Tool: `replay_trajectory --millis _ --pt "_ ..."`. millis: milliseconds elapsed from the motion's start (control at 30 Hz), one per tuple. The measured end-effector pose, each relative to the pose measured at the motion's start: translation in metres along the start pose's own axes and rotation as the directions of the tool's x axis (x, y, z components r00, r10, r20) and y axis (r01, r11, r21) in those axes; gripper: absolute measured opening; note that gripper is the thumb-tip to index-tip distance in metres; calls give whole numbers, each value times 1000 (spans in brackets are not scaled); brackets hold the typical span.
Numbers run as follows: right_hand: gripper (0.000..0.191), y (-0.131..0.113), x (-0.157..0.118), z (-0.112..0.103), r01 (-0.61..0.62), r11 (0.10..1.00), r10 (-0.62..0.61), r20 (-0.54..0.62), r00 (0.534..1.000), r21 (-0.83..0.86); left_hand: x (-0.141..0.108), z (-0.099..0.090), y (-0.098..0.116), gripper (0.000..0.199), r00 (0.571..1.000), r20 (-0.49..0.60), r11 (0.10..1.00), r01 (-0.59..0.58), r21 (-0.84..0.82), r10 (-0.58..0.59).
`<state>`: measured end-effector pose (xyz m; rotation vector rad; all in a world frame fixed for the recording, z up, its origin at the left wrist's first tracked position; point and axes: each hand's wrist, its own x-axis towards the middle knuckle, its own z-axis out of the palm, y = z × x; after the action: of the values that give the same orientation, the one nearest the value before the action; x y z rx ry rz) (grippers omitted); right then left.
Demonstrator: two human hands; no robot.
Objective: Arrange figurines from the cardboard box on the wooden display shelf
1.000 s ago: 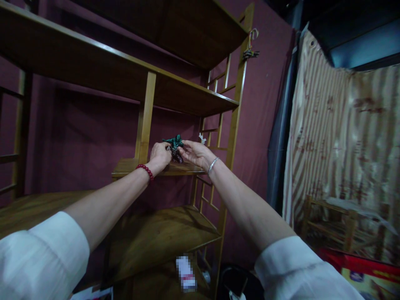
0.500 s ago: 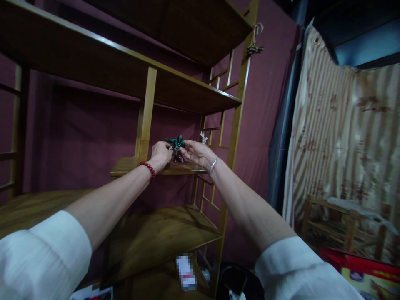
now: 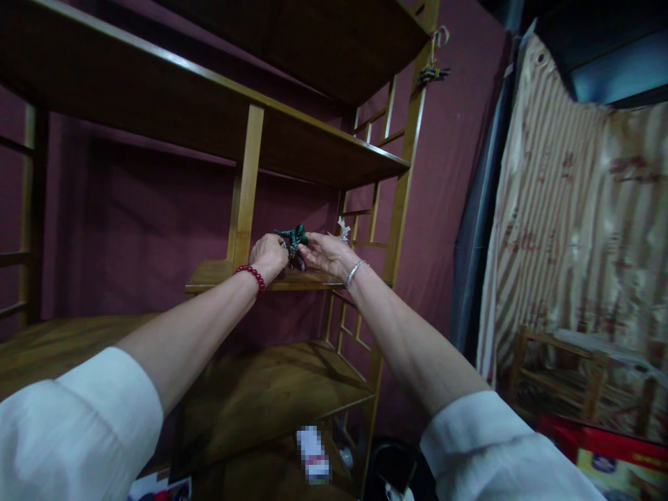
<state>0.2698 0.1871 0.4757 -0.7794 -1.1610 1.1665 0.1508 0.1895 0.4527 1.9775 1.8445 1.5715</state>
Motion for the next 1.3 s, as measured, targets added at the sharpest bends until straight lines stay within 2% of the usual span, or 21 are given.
replay_trajectory --millis 400,667,933,1033,1300 --pt "14 5 4 0 -2 1000 2 -3 1000 3 -5 -7 3 28 1000 26 996 -13 87 11" --pt "11 6 9 -1 -13 1000 13 9 1000 -8 -3 -5 3 29 1000 13 994 -20 107 19" --pt "10 10 14 -4 3 1000 -3 39 999 -6 1 -3 0 31 999 42 994 -22 102 18" --pt "12 11 14 -3 16 1000 -16 18 1000 -4 3 -2 -1 31 999 53 996 -7 90 2" --pt "18 15 11 -1 62 990 -66 -27 997 -127 5 1 -1 30 997 61 995 38 96 -44"
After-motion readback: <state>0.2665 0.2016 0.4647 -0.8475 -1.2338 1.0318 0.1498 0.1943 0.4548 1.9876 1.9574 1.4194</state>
